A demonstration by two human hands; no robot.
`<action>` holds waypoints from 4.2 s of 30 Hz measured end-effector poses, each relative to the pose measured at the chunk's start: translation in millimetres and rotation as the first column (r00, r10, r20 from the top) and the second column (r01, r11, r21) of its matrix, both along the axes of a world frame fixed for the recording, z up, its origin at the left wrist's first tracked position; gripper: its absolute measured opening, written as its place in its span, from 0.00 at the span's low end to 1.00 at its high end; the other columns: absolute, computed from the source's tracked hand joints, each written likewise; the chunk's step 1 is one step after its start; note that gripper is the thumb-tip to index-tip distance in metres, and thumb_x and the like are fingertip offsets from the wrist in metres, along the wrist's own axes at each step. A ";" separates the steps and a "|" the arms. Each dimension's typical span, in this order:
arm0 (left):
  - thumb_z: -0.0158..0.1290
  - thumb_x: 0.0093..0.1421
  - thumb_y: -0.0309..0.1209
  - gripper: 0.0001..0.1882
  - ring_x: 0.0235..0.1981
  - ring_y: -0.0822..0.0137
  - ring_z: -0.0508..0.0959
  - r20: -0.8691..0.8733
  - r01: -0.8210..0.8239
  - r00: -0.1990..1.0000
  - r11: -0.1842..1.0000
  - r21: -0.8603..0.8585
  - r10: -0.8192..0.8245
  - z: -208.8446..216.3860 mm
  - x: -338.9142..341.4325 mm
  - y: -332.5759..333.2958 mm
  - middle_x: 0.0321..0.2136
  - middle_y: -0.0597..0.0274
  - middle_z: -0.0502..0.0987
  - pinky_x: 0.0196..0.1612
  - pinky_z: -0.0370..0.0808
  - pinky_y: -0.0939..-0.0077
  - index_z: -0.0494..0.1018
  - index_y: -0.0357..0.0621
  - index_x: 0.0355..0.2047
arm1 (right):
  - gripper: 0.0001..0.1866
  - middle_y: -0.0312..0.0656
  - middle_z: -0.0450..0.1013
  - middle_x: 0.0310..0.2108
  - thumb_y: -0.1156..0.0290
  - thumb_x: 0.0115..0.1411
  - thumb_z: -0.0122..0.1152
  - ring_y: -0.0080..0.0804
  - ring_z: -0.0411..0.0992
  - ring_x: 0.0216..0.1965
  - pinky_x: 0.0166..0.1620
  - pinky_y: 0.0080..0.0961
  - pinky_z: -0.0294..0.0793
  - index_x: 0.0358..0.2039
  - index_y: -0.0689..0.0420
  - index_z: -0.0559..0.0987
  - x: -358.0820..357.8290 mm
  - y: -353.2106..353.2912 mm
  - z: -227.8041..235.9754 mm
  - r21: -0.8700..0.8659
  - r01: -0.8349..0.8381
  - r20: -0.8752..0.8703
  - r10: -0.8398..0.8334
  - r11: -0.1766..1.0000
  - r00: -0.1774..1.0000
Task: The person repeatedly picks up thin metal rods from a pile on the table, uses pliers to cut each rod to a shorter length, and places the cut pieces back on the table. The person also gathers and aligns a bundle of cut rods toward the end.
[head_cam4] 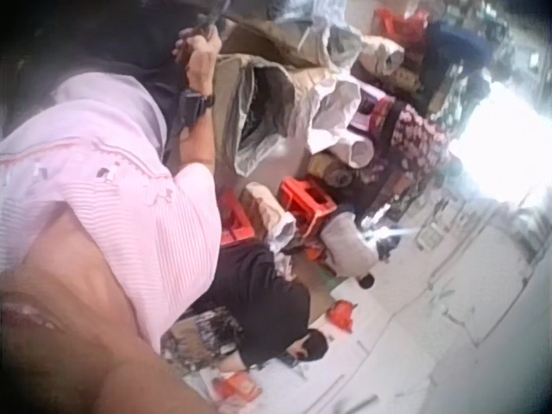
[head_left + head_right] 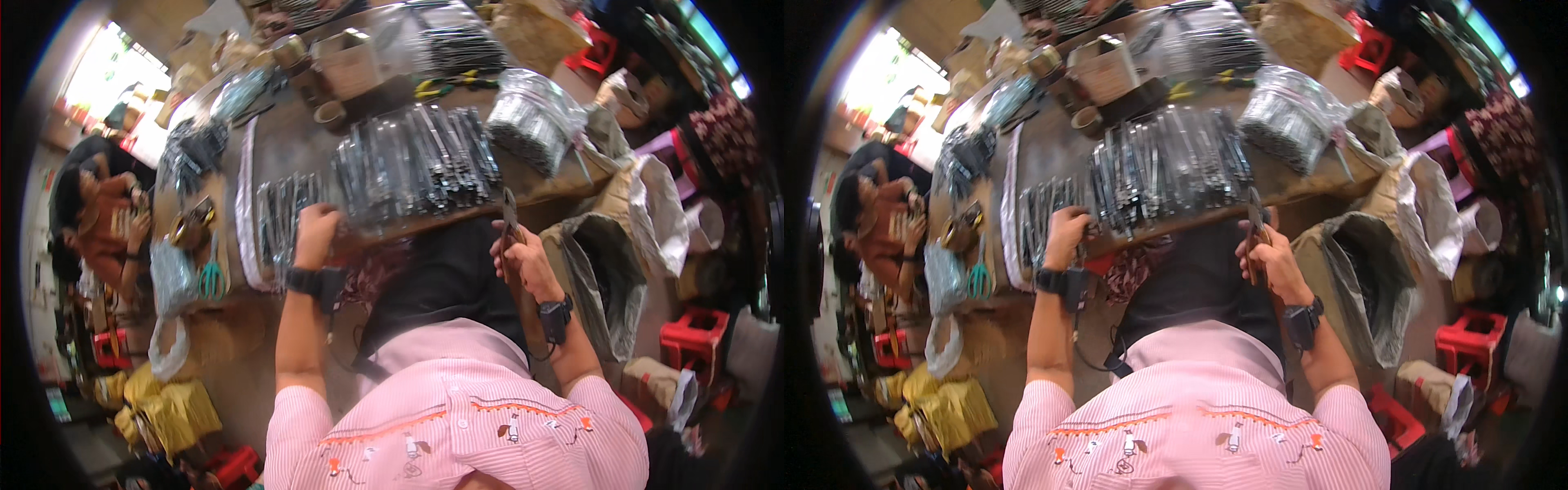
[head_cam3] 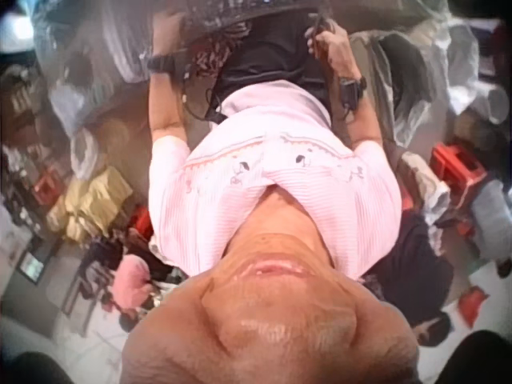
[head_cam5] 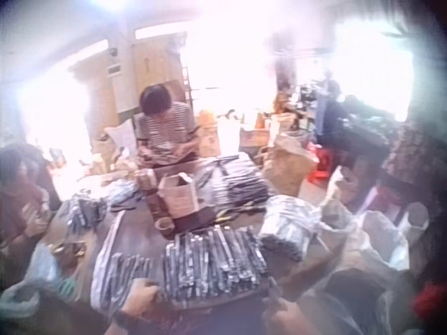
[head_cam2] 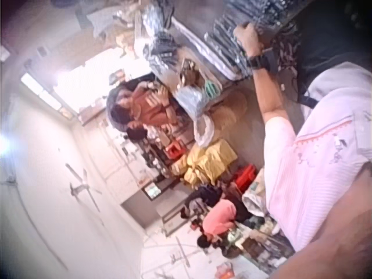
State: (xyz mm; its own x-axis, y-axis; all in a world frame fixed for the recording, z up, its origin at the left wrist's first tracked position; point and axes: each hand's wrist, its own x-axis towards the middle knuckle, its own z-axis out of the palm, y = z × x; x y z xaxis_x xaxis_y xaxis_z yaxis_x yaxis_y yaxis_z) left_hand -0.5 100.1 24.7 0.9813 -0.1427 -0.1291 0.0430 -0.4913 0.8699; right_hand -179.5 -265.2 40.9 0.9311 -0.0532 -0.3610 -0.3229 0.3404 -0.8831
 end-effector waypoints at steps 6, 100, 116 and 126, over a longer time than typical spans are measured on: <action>0.51 0.59 0.24 0.18 0.25 0.70 0.78 -0.186 -0.162 0.977 0.932 -0.324 0.105 29.2 -18.8 -6.6 0.29 0.55 0.78 0.26 0.74 0.82 0.70 0.25 0.49 | 0.18 0.41 0.71 0.29 0.72 0.55 0.47 0.30 0.70 0.28 0.31 0.26 0.74 0.47 0.59 0.72 12.7 -55.5 -19.5 0.267 0.250 0.134 -0.293 0.931 0.947; 0.57 0.61 0.30 0.08 0.36 0.70 0.79 -0.575 -0.274 0.654 0.554 -0.786 -0.493 53.5 -129.0 -88.8 0.34 0.64 0.77 0.37 0.75 0.79 0.72 0.43 0.40 | 0.10 0.41 0.77 0.30 0.75 0.58 0.65 0.27 0.76 0.27 0.32 0.22 0.78 0.39 0.62 0.76 32.6 75.9 11.4 0.125 -0.040 0.088 0.030 0.991 0.996; 0.54 0.62 0.23 0.10 0.20 0.79 0.67 -0.696 -0.516 0.526 0.468 -0.718 -0.488 35.7 -135.7 -101.5 0.26 0.68 0.71 0.17 0.56 0.87 0.71 0.46 0.44 | 0.11 0.43 0.76 0.37 0.75 0.61 0.61 0.33 0.77 0.36 0.38 0.28 0.79 0.44 0.59 0.73 46.2 62.2 0.9 0.350 0.076 0.127 -0.128 0.934 0.984; 0.48 0.65 0.22 0.17 0.23 0.80 0.67 -0.756 -0.602 0.462 0.462 -0.652 -0.464 42.3 -134.1 -104.2 0.30 0.67 0.70 0.17 0.57 0.90 0.69 0.46 0.54 | 0.11 0.47 0.76 0.37 0.74 0.61 0.60 0.37 0.77 0.35 0.37 0.33 0.79 0.44 0.58 0.71 48.2 63.2 -20.4 0.420 0.093 0.037 -0.120 0.903 0.992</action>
State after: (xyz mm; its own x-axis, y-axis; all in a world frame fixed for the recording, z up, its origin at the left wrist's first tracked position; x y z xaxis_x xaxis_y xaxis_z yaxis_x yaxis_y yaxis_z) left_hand -134.7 -4.1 67.0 0.4556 -0.6186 -0.6401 0.8819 0.4112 0.2304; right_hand -131.3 -202.0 20.5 0.9490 -0.0106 -0.3151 -0.2145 0.7107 -0.6700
